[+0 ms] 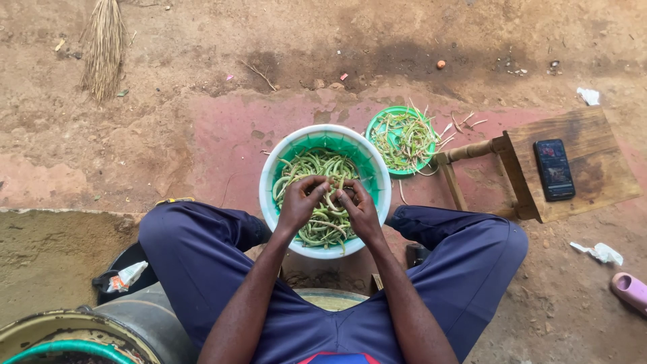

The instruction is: The person sits cross-legged and uses both hands to snap the ends off green beans and remove the strings. The beans are taken from a white bowl, and the trimmed pieces are placed into a green bowl on the ground.

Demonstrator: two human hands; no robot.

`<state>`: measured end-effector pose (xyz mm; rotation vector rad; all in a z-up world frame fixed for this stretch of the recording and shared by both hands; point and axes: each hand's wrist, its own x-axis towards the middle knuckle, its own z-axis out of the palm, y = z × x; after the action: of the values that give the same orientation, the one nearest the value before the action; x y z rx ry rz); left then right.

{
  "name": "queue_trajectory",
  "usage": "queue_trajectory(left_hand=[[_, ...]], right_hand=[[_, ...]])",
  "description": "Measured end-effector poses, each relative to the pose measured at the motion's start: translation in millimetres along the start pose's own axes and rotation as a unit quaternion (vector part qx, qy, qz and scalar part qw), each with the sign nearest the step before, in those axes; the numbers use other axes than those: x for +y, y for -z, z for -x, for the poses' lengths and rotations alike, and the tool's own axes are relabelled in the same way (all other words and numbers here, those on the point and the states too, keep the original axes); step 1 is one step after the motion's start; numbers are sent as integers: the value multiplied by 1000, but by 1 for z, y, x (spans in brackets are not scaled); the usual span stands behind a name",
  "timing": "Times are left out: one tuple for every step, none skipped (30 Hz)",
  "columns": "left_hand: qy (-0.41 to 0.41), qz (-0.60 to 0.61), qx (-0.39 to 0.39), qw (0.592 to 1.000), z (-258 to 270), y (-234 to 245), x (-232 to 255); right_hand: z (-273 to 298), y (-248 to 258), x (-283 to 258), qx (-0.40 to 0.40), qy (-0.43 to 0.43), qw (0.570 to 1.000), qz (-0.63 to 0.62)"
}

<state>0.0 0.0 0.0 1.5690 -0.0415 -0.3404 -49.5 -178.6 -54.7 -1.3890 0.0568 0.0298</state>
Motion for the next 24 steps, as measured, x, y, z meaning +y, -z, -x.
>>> queue_trajectory(left_hand=[[0, 0, -2, 1000, -2, 1, -5], [2, 22, 8, 1000, -4, 3, -10], [5, 44, 21, 999, -4, 5, -16], [6, 45, 21, 999, -3, 4, -14], [3, 54, 17, 998, -2, 3, -11], [-1, 64, 14, 998, 0, 3, -8], [-2, 64, 15, 998, 0, 1, -7], [-13, 58, 8, 998, 0, -2, -6], [-24, 51, -3, 998, 0, -4, -4], [-24, 51, -5, 998, 1, -5, -2], [-42, 37, -14, 998, 1, -6, 0], [-60, 24, -22, 998, 2, -7, 2], [-59, 25, -23, 998, 2, -8, 1], [-62, 15, -27, 998, 2, -10, 0], [-64, 4, -28, 998, 3, -10, 0], [-63, 4, -28, 998, 4, -10, 5], [-72, -3, -29, 997, 4, -10, 10], [-81, -10, -29, 996, 5, -10, 15], [-83, -10, -29, 996, 3, -9, 12], [-95, -29, -18, 995, 1, -9, 9], [-106, -48, -6, 993, 2, -8, 6], [-105, -47, -5, 993, 3, -7, 6], [-114, -56, -4, 992, 2, -6, 7], [-124, -65, -3, 990, 0, -5, 8]], right_hand=[[0, -1, -1, 2, 0, 1000, 0], [0, -3, -1, 8, 0, 1000, -12], [0, -5, -2, 11, -1, 1000, -25], [0, -4, -3, 11, -2, 1000, -25], [0, -4, -4, 12, 15, 999, -37], [0, -4, -5, 14, 32, 998, -50], [-1, -6, 0, 12, 32, 998, -49], [-1, -7, 4, 16, 10, 998, -64], [-1, -9, 9, 24, -10, 997, -79], [0, -16, -9, 25, -10, 996, -79], [3, -22, -26, 26, -17, 998, -55], [5, -28, -44, 26, -24, 999, -31], [5, -27, -45, 27, -25, 999, -30], [5, -26, -46, 41, -13, 999, 22], [5, -26, -47, 52, -2, 996, 73], [5, -23, -41, 52, -3, 996, 73], [5, -20, -35, 67, 0, 992, 104], [4, -17, -29, 82, 3, 988, 134], [3, -22, -43, 82, 5, 987, 135], [2, -28, -56, 82, 18, 984, 158], [4, -34, -69, 81, 30, 980, 181], [4, -32, -60, 80, 29, 980, 181], [4, -29, -52, 77, 37, 978, 191], [3, -26, -43, 75, 45, 976, 200]])
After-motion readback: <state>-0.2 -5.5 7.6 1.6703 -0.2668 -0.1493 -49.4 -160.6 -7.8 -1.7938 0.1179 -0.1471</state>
